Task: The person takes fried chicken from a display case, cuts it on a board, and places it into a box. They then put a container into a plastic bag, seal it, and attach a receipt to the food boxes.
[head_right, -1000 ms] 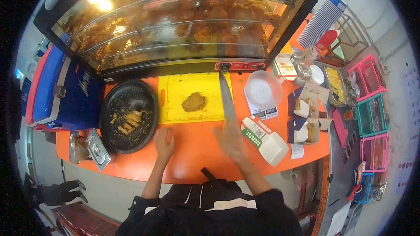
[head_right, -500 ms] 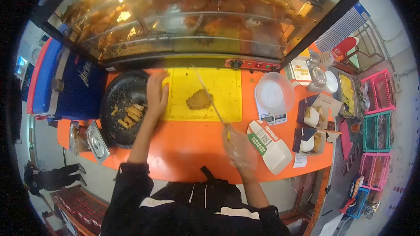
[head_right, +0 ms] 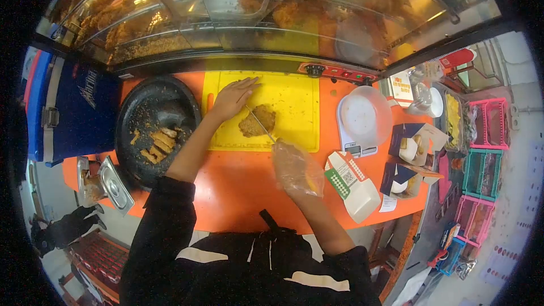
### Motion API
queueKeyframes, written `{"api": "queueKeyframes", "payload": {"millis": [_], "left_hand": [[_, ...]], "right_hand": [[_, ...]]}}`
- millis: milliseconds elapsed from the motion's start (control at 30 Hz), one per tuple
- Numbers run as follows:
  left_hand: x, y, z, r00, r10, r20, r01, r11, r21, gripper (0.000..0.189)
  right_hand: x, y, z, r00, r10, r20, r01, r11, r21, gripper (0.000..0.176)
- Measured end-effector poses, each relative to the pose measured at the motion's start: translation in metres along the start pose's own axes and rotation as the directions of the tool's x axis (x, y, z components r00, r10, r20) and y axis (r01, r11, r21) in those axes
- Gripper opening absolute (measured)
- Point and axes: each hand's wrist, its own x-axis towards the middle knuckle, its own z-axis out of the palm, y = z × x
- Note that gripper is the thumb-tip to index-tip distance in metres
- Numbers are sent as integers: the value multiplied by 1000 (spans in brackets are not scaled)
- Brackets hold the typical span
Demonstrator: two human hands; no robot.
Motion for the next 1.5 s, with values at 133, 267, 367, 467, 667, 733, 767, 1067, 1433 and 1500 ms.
{"api": "queueKeyframes", "payload": {"millis": [133, 267, 367, 467, 667, 733, 767, 1067, 1433, 1500], "left_hand": [[-6, -16, 4, 999, -4, -39, 5, 999, 38, 38], [-23, -20, 4, 999, -35, -2, 35, 993, 110, 40], [-6, -14, -7, 997, -63, -45, 68, 992, 110, 43], [-1, 0, -20, 981, -135, -139, 143, 989, 49, 45], [-17, -1, 7, 960, -242, -141, 238, 970, -47, 45], [-20, -7, 12, 961, -242, -134, 242, 970, -17, 45], [-17, -7, 9, 960, -245, -137, 245, 969, -19, 45], [-13, -7, -18, 956, -277, -98, 275, 961, -34, 46], [-34, -13, 0, 953, -235, -191, 269, 947, 173, 45], [-40, -10, -3, 956, -228, -182, 266, 939, 219, 45]], "right_hand": [[47, 44, 2, 683, -639, 353, 525, 94, -846, 24], [74, 97, 10, 813, -500, 299, 353, 14, -936, 23], [91, 88, 7, 817, -521, 247, 295, 10, -955, 25], [42, 27, 19, 880, -440, 176, 261, 139, -955, 24], [39, 18, 14, 879, -414, 235, 355, 240, -904, 22], [40, 32, 21, 885, -397, 244, 356, 241, -903, 21], [50, 45, 26, 890, -403, 211, 327, 245, -913, 25], [37, 9, 20, 923, -300, 241, 341, 346, -874, 25], [94, 136, 29, 459, -642, 614, -197, -747, -635, 23], [80, 79, 32, 858, -417, 298, 411, 211, -887, 27]]}}
